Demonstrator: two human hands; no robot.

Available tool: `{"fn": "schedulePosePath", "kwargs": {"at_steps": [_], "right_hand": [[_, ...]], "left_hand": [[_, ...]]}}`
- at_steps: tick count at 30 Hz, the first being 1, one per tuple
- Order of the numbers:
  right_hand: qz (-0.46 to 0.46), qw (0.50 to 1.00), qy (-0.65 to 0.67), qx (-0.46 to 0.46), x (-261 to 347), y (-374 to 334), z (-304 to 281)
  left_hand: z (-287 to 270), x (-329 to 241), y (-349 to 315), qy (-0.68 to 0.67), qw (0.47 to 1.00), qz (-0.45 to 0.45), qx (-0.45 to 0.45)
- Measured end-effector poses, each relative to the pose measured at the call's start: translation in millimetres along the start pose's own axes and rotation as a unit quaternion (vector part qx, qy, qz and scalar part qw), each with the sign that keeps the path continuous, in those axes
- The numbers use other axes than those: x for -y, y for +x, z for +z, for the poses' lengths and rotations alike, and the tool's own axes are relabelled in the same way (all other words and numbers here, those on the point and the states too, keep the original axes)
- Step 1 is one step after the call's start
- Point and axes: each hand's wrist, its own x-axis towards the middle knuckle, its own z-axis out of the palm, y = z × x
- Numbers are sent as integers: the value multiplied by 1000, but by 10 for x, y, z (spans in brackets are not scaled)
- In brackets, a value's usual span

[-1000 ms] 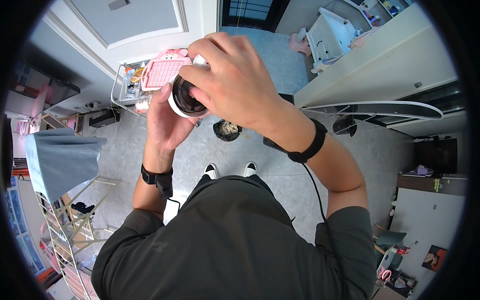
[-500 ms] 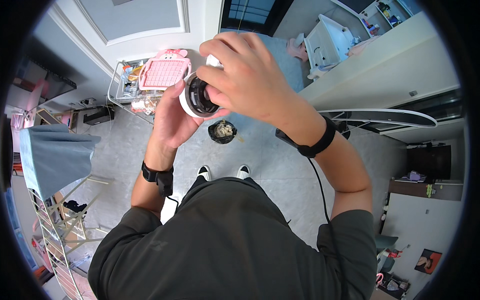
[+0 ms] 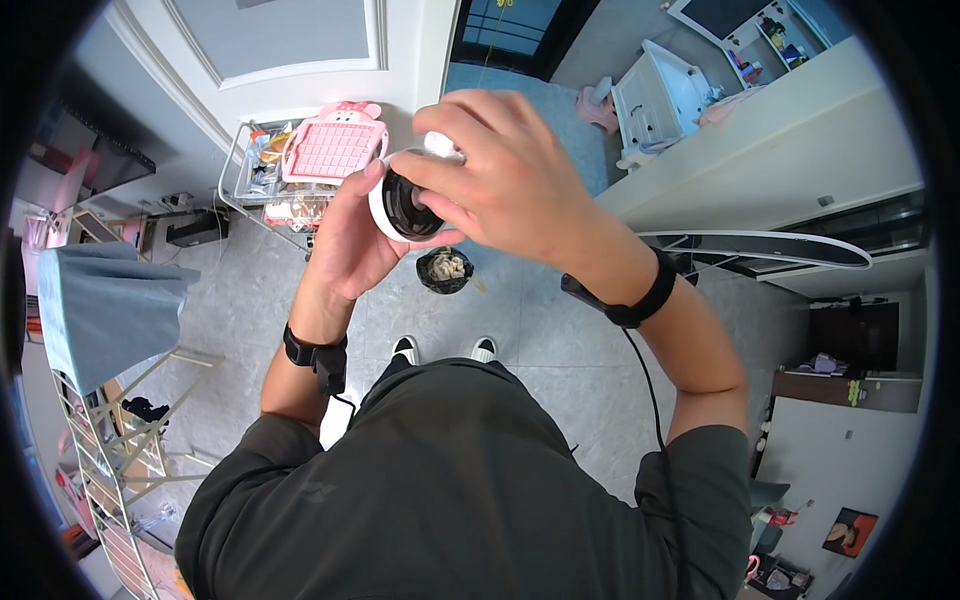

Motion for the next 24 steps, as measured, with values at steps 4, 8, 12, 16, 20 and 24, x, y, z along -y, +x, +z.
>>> {"fn": "schedulePosePath", "kwargs": {"at_steps": [4, 8, 12, 16, 20, 24], "right_hand": [[-65, 996, -50, -35, -69, 19, 98], [-89, 992, -68, -62, -70, 27, 136], [-85, 992, -56, -75, -71, 9, 130], [-106, 992, -30, -68, -49, 32, 66], [-123, 992, -24, -31, -63, 44, 50], [-129, 991, -9, -27, -100, 31, 34]], "left_hand": [[35, 29, 16, -17, 1000, -21, 0], [30, -12, 11, -22, 1000, -19, 2], [-14, -7, 17, -22, 999, -28, 3], [31, -28, 3, -21, 999, -32, 7], [52, -34, 10, -8, 998, -56, 27], [51, 6, 17, 23, 998, -67, 4]]}}
